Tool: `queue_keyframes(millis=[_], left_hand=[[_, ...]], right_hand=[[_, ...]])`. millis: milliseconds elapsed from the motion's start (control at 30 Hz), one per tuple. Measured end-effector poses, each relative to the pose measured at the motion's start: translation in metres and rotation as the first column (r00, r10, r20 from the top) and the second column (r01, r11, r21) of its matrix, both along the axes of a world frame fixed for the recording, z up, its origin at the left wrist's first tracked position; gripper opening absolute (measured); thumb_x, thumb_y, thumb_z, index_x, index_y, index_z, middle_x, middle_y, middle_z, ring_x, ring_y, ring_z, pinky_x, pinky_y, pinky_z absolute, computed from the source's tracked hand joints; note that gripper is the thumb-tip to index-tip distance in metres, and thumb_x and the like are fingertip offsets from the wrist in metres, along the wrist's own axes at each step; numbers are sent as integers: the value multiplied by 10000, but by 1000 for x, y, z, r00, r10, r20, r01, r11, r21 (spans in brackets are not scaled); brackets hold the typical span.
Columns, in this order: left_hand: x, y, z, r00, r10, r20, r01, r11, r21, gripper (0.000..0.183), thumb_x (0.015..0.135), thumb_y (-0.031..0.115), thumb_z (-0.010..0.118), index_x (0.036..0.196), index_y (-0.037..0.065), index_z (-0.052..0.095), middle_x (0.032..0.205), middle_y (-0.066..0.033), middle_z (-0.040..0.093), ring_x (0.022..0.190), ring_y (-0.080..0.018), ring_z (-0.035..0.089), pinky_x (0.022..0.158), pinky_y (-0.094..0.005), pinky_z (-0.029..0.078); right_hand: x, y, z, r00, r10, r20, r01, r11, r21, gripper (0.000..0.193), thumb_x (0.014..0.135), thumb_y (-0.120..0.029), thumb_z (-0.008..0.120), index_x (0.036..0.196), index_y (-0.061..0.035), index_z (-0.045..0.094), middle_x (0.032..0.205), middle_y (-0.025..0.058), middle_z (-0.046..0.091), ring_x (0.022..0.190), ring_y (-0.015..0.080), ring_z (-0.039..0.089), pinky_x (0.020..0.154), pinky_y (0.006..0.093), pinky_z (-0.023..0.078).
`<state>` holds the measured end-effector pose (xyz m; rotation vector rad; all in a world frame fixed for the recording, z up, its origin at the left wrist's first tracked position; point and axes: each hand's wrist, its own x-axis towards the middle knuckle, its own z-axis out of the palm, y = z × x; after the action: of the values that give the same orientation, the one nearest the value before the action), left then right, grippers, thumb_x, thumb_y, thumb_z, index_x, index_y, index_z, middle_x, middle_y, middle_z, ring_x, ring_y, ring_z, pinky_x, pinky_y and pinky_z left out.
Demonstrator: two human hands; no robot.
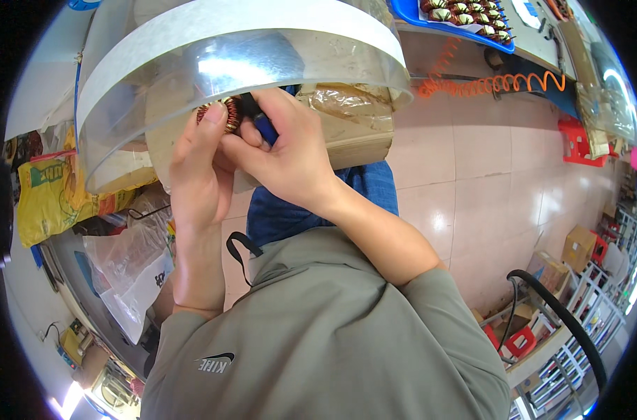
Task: The recorder uses a winding machine and pliers to wind copper wire around toroidal cores to create inductors.
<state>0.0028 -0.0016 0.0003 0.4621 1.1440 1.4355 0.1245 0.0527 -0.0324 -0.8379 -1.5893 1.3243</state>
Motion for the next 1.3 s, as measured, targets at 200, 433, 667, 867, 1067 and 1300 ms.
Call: queue_keyframes(millis=[200, 433, 667, 867, 1067, 1300], left_hand=[[2, 8, 5, 998, 52, -44, -52, 999, 13, 220, 1050, 202, 602, 1149, 10, 643, 887, -29, 675, 784, -81, 623, 690, -225, 488], [-2, 9, 0, 999, -9, -31, 11, 999, 45, 221, 1065, 196, 555, 1183, 18, 613, 899, -63, 680, 804, -137, 663, 750, -271, 547], [-2, 8, -1, 1000, -7, -24, 9, 997, 70, 218, 1059, 199, 572, 1179, 22, 616, 913, -63, 692, 809, -137, 675, 755, -261, 541], [0, 7, 1, 1000, 5, -28, -4, 999, 51, 224, 1063, 213, 564, 1164, 20, 618, 905, -64, 688, 806, -138, 669, 758, -261, 538], [1, 5, 0, 1000, -8, -19, 9, 998, 62, 234, 1070, 213, 546, 1160, 10, 618, 896, -63, 679, 800, -139, 660, 765, -269, 536], [3, 2, -1, 1000, 4, -13, -3, 998, 57, 228, 1072, 203, 540, 1152, 4, 617, 887, -67, 670, 802, -142, 656, 762, -274, 537]], right_hand=[[-2, 6, -2, 1000, 15, 18, -16, 1000, 16, 298, 849, -69, 772, 1119, -48, 647, 685, -85, 463, 673, 27, 442, 615, 212, 407], [-4, 9, -5, 1000, 9, 26, -11, 999, 50, 301, 851, -73, 778, 1121, -53, 646, 699, -80, 490, 680, 32, 455, 627, 216, 421], [-4, 8, -3, 1000, 8, 30, -9, 999, 36, 302, 846, -67, 788, 1113, -57, 647, 699, -81, 491, 680, 30, 453, 621, 215, 413], [-4, 5, -2, 1000, -17, 26, 18, 999, -47, 237, 789, -102, 788, 937, -28, 618, 691, 38, 546, 619, 173, 532, 613, 321, 468], [-3, 3, 0, 999, -22, 33, 23, 999, -27, 262, 792, -95, 789, 984, -20, 627, 734, 44, 559, 639, 160, 527, 627, 301, 472], [0, 1, 3, 1000, -3, 17, 3, 1000, -1, 347, 801, -86, 777, 1123, -21, 664, 748, 36, 550, 653, 126, 522, 643, 280, 475]])
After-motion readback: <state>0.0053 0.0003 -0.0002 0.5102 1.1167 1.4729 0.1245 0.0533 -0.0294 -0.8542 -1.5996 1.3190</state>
